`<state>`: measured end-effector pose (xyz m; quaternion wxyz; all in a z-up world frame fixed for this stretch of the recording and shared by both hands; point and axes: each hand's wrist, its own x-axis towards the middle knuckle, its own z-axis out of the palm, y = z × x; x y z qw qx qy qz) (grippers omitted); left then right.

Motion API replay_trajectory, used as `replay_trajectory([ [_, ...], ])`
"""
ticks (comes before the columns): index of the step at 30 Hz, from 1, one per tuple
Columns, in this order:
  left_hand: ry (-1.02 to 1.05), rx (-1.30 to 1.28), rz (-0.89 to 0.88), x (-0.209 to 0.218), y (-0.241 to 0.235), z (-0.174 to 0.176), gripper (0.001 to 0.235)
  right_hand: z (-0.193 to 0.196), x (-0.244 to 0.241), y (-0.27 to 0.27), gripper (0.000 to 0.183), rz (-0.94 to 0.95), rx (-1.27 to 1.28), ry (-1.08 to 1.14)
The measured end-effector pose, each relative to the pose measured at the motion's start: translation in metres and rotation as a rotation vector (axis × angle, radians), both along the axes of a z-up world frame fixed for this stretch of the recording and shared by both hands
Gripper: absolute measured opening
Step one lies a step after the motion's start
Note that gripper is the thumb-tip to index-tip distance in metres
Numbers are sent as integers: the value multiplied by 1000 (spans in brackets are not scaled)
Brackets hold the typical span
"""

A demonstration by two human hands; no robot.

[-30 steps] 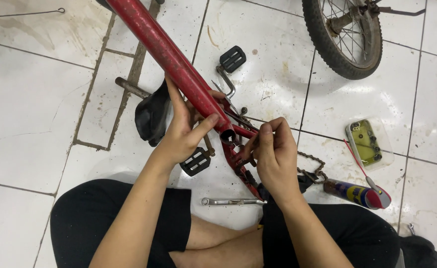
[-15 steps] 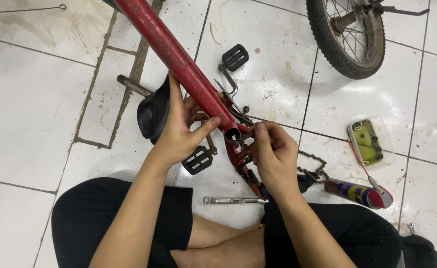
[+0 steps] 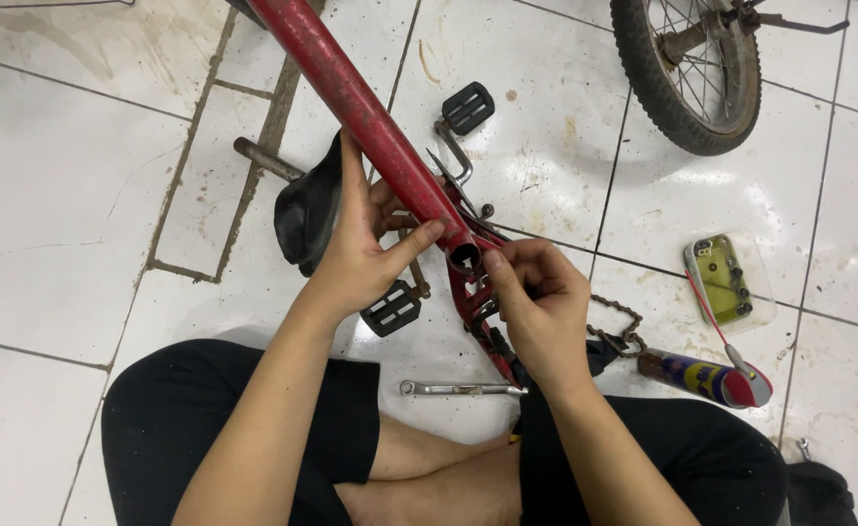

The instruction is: The person assembles a bicycle by attaching the seat to the frame. They pick up the seat, insert the seat post into the frame, and tighten the bolt using a wrench to secure it in place.

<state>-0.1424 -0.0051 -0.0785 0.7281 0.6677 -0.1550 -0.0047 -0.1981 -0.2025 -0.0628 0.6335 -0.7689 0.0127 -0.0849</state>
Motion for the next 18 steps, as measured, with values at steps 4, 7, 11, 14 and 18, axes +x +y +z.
replay_trajectory([
  [4,-7,25,10,-1,1,1,120,8,-4,-1,11,28,-36,-53],
  [7,-4,21,12,0,0,1,120,19,-4,-3,13,92,-56,-88],
  [11,3,37,23,-3,2,4,121,14,-6,-6,16,122,12,-73],
  [14,14,36,22,-3,3,5,121,25,-7,1,18,115,10,-62],
  [18,9,49,30,-3,4,7,122,2,-9,-9,18,151,47,-38],
])
